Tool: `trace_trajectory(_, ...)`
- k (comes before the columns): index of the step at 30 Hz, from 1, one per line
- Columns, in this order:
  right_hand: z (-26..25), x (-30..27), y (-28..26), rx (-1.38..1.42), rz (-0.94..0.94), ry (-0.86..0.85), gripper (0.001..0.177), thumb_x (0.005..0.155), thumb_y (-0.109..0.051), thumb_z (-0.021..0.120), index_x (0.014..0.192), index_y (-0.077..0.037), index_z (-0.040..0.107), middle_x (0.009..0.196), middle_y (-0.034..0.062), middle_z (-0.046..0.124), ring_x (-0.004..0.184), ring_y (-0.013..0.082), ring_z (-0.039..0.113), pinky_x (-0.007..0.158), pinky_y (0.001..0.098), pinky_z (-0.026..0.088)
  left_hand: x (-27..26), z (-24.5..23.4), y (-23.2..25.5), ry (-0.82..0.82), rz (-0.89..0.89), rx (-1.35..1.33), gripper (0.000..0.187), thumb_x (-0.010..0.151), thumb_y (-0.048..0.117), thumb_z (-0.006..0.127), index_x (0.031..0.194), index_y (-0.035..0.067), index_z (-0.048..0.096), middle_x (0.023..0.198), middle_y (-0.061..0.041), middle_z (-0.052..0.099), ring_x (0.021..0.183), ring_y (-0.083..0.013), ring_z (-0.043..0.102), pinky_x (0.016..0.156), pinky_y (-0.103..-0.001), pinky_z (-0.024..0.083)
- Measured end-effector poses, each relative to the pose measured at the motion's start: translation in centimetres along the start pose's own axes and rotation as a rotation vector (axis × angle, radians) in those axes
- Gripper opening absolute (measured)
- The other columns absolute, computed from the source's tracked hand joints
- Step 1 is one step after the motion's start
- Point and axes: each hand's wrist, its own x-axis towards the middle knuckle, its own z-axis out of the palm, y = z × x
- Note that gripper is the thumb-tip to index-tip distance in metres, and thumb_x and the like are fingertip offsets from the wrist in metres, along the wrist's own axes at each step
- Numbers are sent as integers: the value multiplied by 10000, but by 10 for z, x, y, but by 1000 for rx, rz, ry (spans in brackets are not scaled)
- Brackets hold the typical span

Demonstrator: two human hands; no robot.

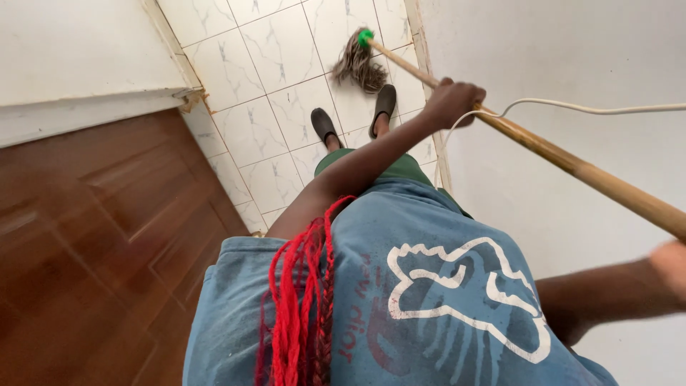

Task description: The recorder is mopping the tiled floor in a hallway or entryway using a mop and a bucket of water.

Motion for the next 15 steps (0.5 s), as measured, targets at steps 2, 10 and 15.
trace_trajectory(2,125,20,-107,115,9,20,518,1122,-335,332,828,38,539,810,207,540,662,342,516,628,366,498,12,-3,-43,181,-169,73,101,844,121,662,783,190,704,792,16,714,847,-203,715,889,-473,484)
trace_trajectory(10,281,42,-213,246,76,-138,491,1162,-387,476,782,-168,255,538,29,266,409,167,299,415,351,414,5,-25,-95,297,-257,190,162,791,85,665,853,202,758,895,-2,722,1037,-239,662,1144,-628,316)
trace_trajectory(15,292,40,-191,373,140,-138,473,1177,-390,488,822,-166,271,541,16,262,426,164,307,414,342,411,-15,-34,-118,288,-350,195,124,840,107,655,838,184,751,886,-3,719,1039,-242,666,1196,-625,281)
